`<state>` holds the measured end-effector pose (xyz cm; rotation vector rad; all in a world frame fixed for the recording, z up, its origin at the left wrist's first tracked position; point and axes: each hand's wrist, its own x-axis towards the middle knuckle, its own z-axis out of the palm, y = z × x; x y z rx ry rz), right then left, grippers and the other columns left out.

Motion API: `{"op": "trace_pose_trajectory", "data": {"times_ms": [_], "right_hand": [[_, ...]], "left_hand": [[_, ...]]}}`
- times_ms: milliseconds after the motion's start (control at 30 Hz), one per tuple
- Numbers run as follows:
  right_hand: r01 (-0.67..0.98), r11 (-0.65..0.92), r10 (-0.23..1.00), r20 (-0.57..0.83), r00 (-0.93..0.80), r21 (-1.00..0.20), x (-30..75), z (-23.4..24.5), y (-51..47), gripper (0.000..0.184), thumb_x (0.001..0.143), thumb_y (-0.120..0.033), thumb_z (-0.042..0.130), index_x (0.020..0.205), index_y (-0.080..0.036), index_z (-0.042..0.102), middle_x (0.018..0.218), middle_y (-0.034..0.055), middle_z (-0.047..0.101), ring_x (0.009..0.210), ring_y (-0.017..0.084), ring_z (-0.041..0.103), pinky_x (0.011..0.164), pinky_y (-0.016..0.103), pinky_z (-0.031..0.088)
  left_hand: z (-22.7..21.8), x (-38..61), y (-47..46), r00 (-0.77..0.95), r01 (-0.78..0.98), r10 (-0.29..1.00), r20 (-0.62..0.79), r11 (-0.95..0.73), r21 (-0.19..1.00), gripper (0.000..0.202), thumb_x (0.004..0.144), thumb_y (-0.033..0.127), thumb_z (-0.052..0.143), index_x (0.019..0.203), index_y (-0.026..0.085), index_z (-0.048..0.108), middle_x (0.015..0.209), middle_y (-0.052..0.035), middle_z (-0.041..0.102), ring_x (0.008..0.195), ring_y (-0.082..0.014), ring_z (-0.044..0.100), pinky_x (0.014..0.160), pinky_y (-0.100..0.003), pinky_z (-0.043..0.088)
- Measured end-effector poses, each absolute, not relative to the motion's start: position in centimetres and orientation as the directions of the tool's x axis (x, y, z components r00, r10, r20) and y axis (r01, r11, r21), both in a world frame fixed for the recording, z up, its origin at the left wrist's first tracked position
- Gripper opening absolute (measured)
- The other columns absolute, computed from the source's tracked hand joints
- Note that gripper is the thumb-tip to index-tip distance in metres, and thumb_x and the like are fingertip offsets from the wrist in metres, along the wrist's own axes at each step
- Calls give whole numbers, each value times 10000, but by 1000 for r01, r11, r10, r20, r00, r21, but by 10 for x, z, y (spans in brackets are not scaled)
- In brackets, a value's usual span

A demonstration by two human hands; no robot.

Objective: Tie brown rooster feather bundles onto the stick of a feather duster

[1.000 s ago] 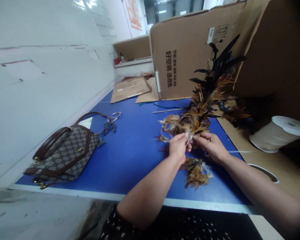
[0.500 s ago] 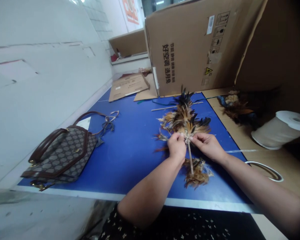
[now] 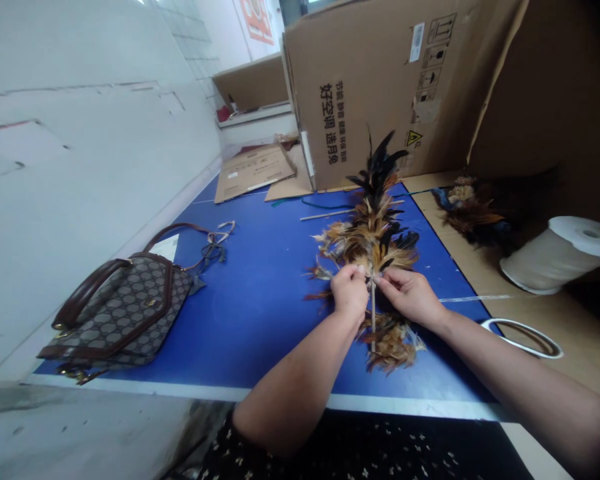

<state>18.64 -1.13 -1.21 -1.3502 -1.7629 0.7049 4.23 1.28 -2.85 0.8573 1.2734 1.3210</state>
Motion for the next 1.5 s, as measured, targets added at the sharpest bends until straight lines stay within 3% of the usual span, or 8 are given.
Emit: {"op": "trace_pose_trajectory", "data": {"times_ms": [333, 500, 667, 767, 900, 1067, 1233, 1500], "right_hand": [[363, 105, 994, 109, -9, -926, 191, -26, -3, 552, 876, -710, 624, 676, -203, 533, 604, -25, 491, 556, 122, 376, 510, 249, 325], [324, 69, 998, 63, -29, -943, 188, -22, -4, 566, 851, -733, 637, 676, -204, 539, 602, -24, 488, 551, 121, 364, 506, 252, 306], [347, 97, 995, 81, -58, -933, 189, -20, -2, 563, 855, -712, 639, 660, -196, 530, 611, -25, 471, 581, 120, 375, 533, 252, 312], [345, 75, 995, 47, -89, -936, 190, -20, -2, 555, 863, -699, 636, 662, -196, 515, 604, -34, 442, 579, 113, 349, 526, 249, 285], [374, 11, 985, -54, -162, -927, 199, -13, 1, 568, 819, -727, 668, 668, -197, 531, 573, -50, 420, 545, 101, 309, 498, 246, 243], [503, 131, 950, -37, -311, -854, 226, 12, 14, 588, 772, -757, 689, 689, -180, 617, 609, -19, 536, 565, 113, 416, 536, 247, 335], [624, 261, 941, 50, -335, -737, 243, 51, 31, 577, 807, -742, 660, 727, -171, 652, 611, -10, 566, 583, 123, 453, 570, 249, 356], [530, 475, 833, 164, -529, -702, 207, 86, 38, 406, 904, -575, 633, 807, -182, 671, 670, 7, 644, 614, 142, 526, 588, 247, 397]], "left_hand": [[-30, 33, 21, -150, -116, 988, -22, 4, 993, 92, 706, 260, 812, 746, 183, 782, 712, -28, 706, 714, -168, 623, 692, -275, 493], [-26, 29, 19, -103, -24, 978, 179, -183, 983, 55, 752, 243, 806, 735, 202, 773, 858, -53, 737, 885, -196, 668, 874, -324, 523], [-18, 28, 14, 52, -47, 939, 340, -338, 940, 76, 801, 252, 789, 741, 208, 770, 890, -61, 727, 918, -185, 666, 933, -330, 506], [-19, 25, 18, 146, -159, 962, 229, -206, 966, 126, 790, 292, 809, 779, 181, 750, 825, -52, 725, 785, -154, 658, 793, -294, 527], [-18, 18, 27, 262, -244, 965, 31, 35, 969, 249, 757, 343, 837, 801, 143, 695, 629, -13, 668, 513, -92, 552, 532, -222, 433], [-11, 11, 29, 360, -180, 932, -46, 118, 977, 300, 698, 319, 875, 819, 112, 695, 626, -45, 690, 508, -118, 615, 529, -239, 498], [-8, 10, 28, 392, -140, 914, -106, 174, 975, 367, 656, 229, 892, 886, 136, 622, 580, -11, 677, 465, -142, 624, 489, -250, 520], [3, 10, 26, 402, 10, 906, -134, 142, 990, 155, 723, 164, 815, 792, 100, 692, 579, -19, 670, 447, -110, 601, 489, -223, 509]]}}
